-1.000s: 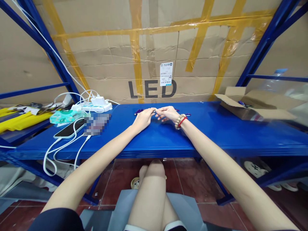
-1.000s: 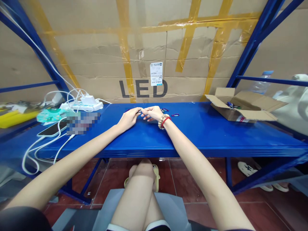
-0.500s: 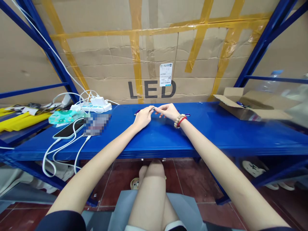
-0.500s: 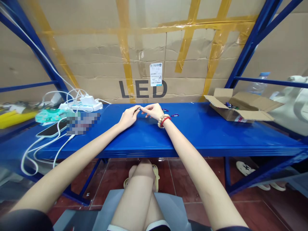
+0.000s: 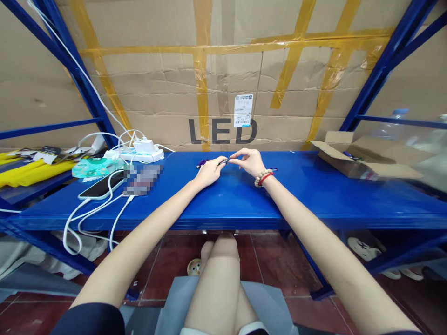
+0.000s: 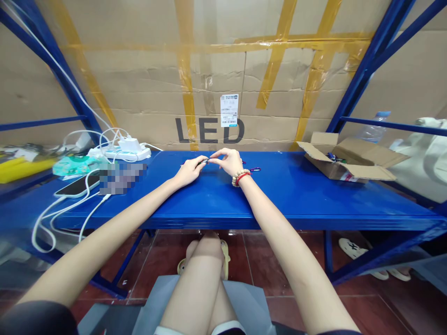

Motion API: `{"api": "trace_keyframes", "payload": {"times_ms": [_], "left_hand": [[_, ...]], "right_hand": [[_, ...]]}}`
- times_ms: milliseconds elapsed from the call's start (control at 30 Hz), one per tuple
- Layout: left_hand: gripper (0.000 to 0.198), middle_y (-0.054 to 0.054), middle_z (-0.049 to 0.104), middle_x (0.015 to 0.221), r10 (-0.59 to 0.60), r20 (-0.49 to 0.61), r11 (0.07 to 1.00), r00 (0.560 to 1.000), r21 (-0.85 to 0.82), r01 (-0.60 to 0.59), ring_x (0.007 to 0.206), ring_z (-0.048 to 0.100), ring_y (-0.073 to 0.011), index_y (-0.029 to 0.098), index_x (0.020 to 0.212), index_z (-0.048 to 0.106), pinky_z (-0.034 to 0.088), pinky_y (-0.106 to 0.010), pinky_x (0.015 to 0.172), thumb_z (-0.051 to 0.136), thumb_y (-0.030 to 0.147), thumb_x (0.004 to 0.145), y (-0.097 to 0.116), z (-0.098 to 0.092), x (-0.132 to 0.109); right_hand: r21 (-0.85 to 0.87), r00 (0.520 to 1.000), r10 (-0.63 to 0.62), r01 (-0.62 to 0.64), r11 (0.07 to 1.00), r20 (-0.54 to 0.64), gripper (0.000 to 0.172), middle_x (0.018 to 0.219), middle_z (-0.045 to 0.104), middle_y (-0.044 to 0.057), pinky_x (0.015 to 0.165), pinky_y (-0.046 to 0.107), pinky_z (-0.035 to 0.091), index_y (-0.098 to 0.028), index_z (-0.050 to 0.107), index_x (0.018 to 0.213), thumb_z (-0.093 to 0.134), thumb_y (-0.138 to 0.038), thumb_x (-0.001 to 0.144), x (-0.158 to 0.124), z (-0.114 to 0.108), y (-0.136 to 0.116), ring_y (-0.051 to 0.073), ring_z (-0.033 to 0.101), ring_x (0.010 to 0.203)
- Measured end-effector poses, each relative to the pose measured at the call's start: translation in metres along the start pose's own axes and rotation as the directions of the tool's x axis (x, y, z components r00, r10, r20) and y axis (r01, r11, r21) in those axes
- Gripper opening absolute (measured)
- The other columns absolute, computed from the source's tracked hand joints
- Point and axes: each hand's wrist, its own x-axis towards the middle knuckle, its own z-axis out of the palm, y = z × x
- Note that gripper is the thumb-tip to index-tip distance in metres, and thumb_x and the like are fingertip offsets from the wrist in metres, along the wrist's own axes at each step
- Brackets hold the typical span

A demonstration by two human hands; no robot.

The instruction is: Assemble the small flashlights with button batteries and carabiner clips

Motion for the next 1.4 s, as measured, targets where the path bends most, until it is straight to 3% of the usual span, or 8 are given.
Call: {"api": "trace_keyframes", "payload": {"times_ms": [267, 500, 667, 833, 1233, 1400], "left_hand": [[0.023, -0.003, 0.068, 0.099, 0.087, 0.041, 0.995, 0.995, 0.052, -0.090, 0.093, 0.063, -0.0194, 0.024, 0.102, 0.058, 0.047, -0.029, 0.079, 0.037, 0.027, 0.092, -0.003, 0.002, -0.002], [0.024, -0.005, 0.067, 0.104, 0.124, 0.094, 0.985, 0.988, 0.106, -0.133, 0.095, 0.063, -0.0210, 0.022, 0.105, 0.058, 0.048, -0.031, 0.081, 0.038, 0.024, 0.091, -0.004, 0.002, -0.004], [0.024, -0.007, 0.067, 0.105, 0.178, 0.112, 0.974, 0.978, 0.123, -0.191, 0.094, 0.063, -0.0214, 0.019, 0.104, 0.058, 0.047, -0.032, 0.081, 0.038, 0.024, 0.091, -0.007, 0.002, -0.003], [0.019, -0.006, 0.067, 0.101, 0.231, 0.167, 0.965, 0.958, 0.086, -0.248, 0.093, 0.062, -0.0203, 0.019, 0.100, 0.058, 0.047, -0.031, 0.081, 0.042, 0.021, 0.089, -0.008, 0.003, -0.004], [0.016, -0.004, 0.066, 0.089, 0.194, 0.112, 0.978, 0.974, -0.095, -0.184, 0.084, 0.062, -0.0164, 0.017, 0.094, 0.055, 0.046, -0.026, 0.076, 0.040, 0.024, 0.090, -0.011, 0.005, -0.004], [0.014, -0.002, 0.064, 0.081, 0.169, 0.074, 0.979, 0.983, -0.128, -0.159, 0.077, 0.061, -0.0152, 0.018, 0.091, 0.052, 0.046, -0.025, 0.072, 0.040, 0.024, 0.090, -0.006, 0.003, -0.006]], "right_hand": [[-0.065, 0.997, 0.000, 0.006, 0.998, 0.083, 0.041, 0.085, 0.068, 0.004, 0.056, 0.024, 0.041, -0.020, 0.073, 0.075, 0.067, -0.059, 0.065, -0.001, -0.003, 0.003, 0.008, 0.054, 0.049], [-0.097, 0.991, -0.033, 0.046, 0.994, 0.127, 0.038, 0.076, 0.067, 0.002, 0.055, 0.023, 0.039, -0.019, 0.071, 0.067, 0.066, -0.057, 0.068, -0.003, -0.002, 0.001, 0.007, 0.051, 0.045], [-0.065, 0.991, 0.004, 0.006, 0.998, 0.137, 0.037, 0.072, 0.066, 0.001, 0.053, 0.023, 0.039, -0.018, 0.072, 0.069, 0.068, -0.055, 0.065, -0.003, -0.001, 0.005, 0.007, 0.050, 0.044], [-0.126, 0.973, 0.025, 0.004, 0.992, 0.231, 0.033, 0.071, 0.065, 0.000, 0.049, 0.022, 0.037, -0.017, 0.071, 0.064, 0.072, -0.050, 0.062, -0.003, -0.002, 0.004, 0.006, 0.050, 0.043], [0.006, 0.974, 0.048, -0.051, 0.999, 0.220, 0.035, 0.068, 0.066, 0.002, 0.050, 0.023, 0.041, -0.016, 0.071, 0.068, 0.073, -0.050, 0.059, 0.000, 0.000, 0.011, 0.008, 0.052, 0.044], [0.069, 0.975, 0.082, -0.098, 0.993, 0.206, 0.035, 0.067, 0.067, 0.003, 0.049, 0.023, 0.042, -0.014, 0.070, 0.067, 0.073, -0.048, 0.058, -0.001, -0.001, 0.002, 0.008, 0.053, 0.043]]}}
